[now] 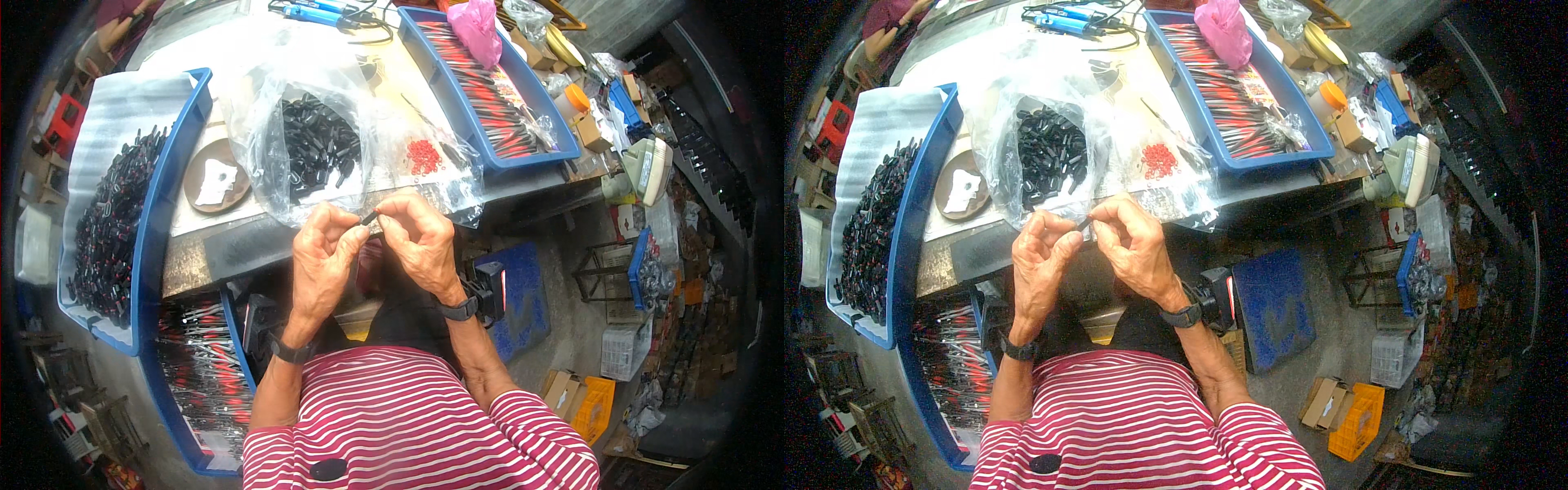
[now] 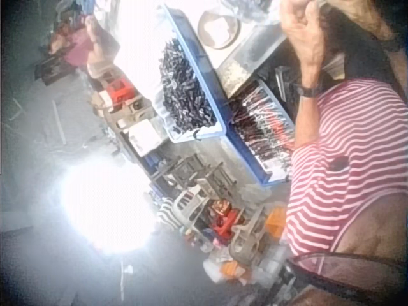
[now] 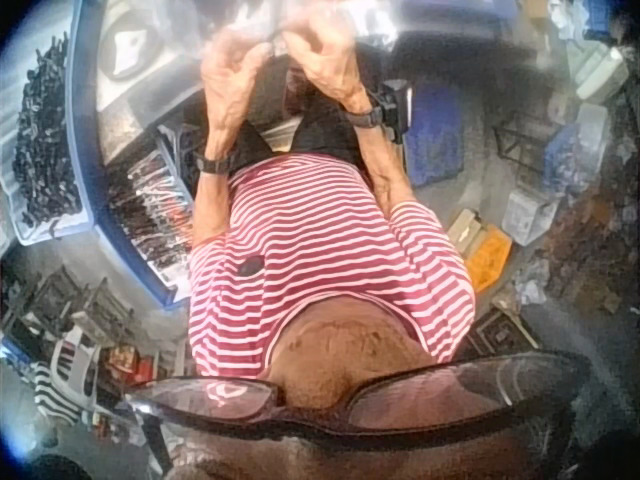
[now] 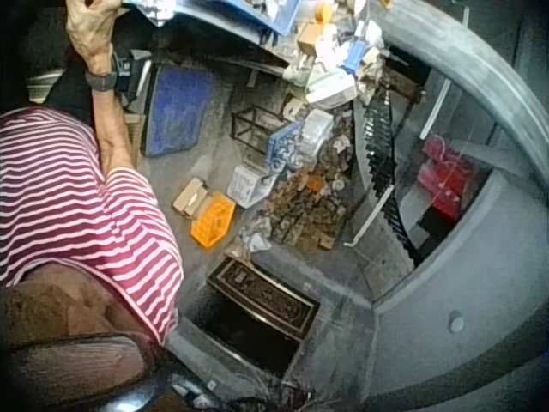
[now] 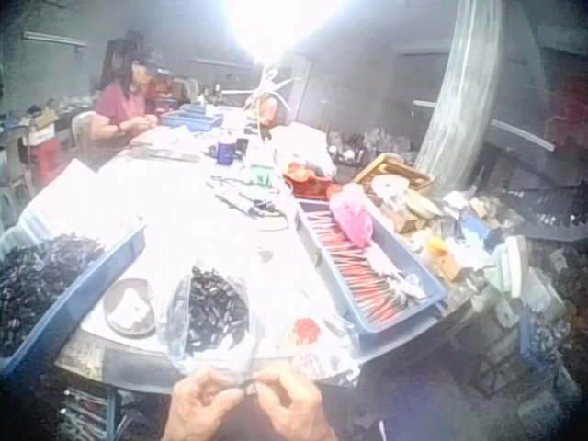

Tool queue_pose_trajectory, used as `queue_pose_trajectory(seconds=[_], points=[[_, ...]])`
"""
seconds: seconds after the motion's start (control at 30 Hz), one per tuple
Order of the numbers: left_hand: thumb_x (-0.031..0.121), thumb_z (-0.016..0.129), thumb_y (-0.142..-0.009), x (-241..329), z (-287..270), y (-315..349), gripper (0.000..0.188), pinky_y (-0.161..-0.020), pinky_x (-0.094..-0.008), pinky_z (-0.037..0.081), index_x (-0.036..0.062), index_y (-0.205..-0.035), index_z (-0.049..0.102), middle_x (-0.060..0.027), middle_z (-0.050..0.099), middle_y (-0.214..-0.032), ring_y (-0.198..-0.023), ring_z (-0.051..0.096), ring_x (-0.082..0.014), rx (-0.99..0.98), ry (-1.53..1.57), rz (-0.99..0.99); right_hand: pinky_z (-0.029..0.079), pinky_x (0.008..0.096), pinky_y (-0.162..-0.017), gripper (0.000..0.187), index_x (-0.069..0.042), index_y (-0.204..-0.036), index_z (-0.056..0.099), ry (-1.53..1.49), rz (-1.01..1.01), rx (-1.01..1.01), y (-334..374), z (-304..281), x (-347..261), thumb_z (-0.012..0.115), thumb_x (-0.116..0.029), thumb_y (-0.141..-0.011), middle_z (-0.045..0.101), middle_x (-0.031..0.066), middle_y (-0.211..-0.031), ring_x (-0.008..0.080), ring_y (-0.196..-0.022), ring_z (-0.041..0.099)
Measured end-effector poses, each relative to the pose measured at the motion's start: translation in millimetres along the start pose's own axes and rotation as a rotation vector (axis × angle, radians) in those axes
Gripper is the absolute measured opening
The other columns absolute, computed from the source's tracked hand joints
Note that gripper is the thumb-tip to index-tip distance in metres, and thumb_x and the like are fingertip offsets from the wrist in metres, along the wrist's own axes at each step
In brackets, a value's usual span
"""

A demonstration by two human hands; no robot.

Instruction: The person repeatedly picks small black plastic pieces from a bag and red tips from a tray, then presses them together by hand. The assembled units are placed into a blue bin on the left. The process is repeated continuously across the clip.

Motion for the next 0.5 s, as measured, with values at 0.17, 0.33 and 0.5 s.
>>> queue_pose_trajectory(seconds=[0.17, 0.33, 0.5], points=[[0.003, 0.059, -0.088, 1.8, 2.7, 3.0, 0.019, -0.059, -0.0165, 0.041, 0.0002, -0.106, 0.056, 0.0006, 0.059, -0.078, -0.068, 0.052, -0.0024, 0.029, -0.046, -0.016, 0.048, 0.0264, -0.070, 0.014, 0.001, -0.092, 0.061, 0.021, -0.079, 0.016, 0.7, -0.3, -4.4, 0.062, 0.003, -0.078, 0.061, 0.0086, -0.087, 0.0163, -0.079, 0.060], [0.006, 0.058, -0.088, 5.3, 7.3, 5.0, 0.029, -0.053, -0.0153, 0.035, 0.0029, -0.117, 0.059, 0.0045, 0.056, -0.076, -0.062, 0.044, -0.0002, 0.037, -0.022, -0.009, 0.047, 0.0267, -0.071, 0.016, 0.001, -0.093, 0.062, 0.039, -0.202, 0.071, 2.5, -0.9, -12.4, 0.062, 0.006, -0.077, 0.061, 0.0102, -0.088, 0.0182, -0.080, 0.060], [0.003, 0.057, -0.089, 1.7, 7.8, 6.2, 0.027, -0.052, -0.0147, 0.035, 0.0028, -0.116, 0.060, 0.0041, 0.057, -0.078, -0.061, 0.044, 0.0000, 0.112, -0.003, -0.007, 0.047, 0.0270, -0.071, 0.018, 0.002, -0.095, 0.062, 0.021, -0.244, 0.121, 5.3, 3.8, -13.6, 0.062, 0.006, -0.077, 0.061, 0.0111, -0.091, 0.0192, -0.081, 0.060]])
Point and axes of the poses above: each hand's wrist, its own y-axis away from the middle knuckle, its own z-axis out of the palm, x = y × z, the point moved 8 cm from there along -y, towards the middle knuckle
